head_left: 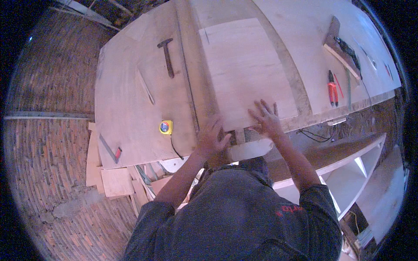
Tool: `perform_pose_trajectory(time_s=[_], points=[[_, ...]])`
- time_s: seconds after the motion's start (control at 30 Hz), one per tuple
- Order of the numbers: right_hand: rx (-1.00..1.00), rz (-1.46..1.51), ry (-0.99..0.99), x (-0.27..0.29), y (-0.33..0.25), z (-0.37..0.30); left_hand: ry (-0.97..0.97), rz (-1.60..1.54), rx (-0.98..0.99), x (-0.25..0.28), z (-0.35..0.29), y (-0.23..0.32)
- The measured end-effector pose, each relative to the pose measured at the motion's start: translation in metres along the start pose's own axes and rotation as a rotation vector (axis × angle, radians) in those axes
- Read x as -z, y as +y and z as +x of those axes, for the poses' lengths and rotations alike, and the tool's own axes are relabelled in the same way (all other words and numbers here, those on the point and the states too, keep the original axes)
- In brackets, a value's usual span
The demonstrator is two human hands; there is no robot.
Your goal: The person assembles a white wooden cabinet by measuring and positioning wooden pieces, using a hammer and pliers, and fitting components into the cabinet frame.
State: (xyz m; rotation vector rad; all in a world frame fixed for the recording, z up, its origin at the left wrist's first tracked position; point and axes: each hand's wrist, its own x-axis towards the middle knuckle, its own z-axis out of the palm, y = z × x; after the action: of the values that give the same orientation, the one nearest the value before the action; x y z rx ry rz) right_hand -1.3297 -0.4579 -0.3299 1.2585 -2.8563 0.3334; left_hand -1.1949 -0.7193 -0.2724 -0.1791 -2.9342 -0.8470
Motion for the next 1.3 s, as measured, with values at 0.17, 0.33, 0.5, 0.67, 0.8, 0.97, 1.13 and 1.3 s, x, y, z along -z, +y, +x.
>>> perform_pose_trajectory(time_s=[0.17, 0.33, 0.5, 0.67, 0.8, 0.97, 1.13, 1.3], points=[[-0.002, 0.026, 0.013, 0.009, 0.006, 0.005, 0.234, 0.018, 0.181, 0.03, -0.06, -0.02], [-0.03, 0.022, -0.001, 0.003, 0.01, 0.026, 0.183, 0.219, 0.297, 0.018, -0.08, -0.031], [-0.018, 0.032, 0.054, -0.003, 0.022, 0.057, 0.243, 0.219, 0.442, 0.004, -0.072, -0.013], [0.022, 0.081, 0.114, -0.007, 0.033, 0.081, 0.316, 0.1, 0.548, -0.006, -0.063, 0.007], [-0.038, 0.165, 0.073, 0.007, 0.032, 0.106, 0.372, 0.127, 0.571, -0.008, -0.061, 0.016], [-0.018, 0.099, 0.115, 0.004, 0.048, 0.138, 0.42, 0.147, 0.6, -0.017, -0.062, 0.02], [-0.053, 0.139, 0.044, 0.02, 0.049, 0.163, 0.408, 0.063, 0.679, -0.02, -0.063, 0.026], [-0.058, 0.09, 0.059, 0.013, 0.058, 0.183, 0.368, 0.074, 0.646, -0.025, -0.068, 0.02]])
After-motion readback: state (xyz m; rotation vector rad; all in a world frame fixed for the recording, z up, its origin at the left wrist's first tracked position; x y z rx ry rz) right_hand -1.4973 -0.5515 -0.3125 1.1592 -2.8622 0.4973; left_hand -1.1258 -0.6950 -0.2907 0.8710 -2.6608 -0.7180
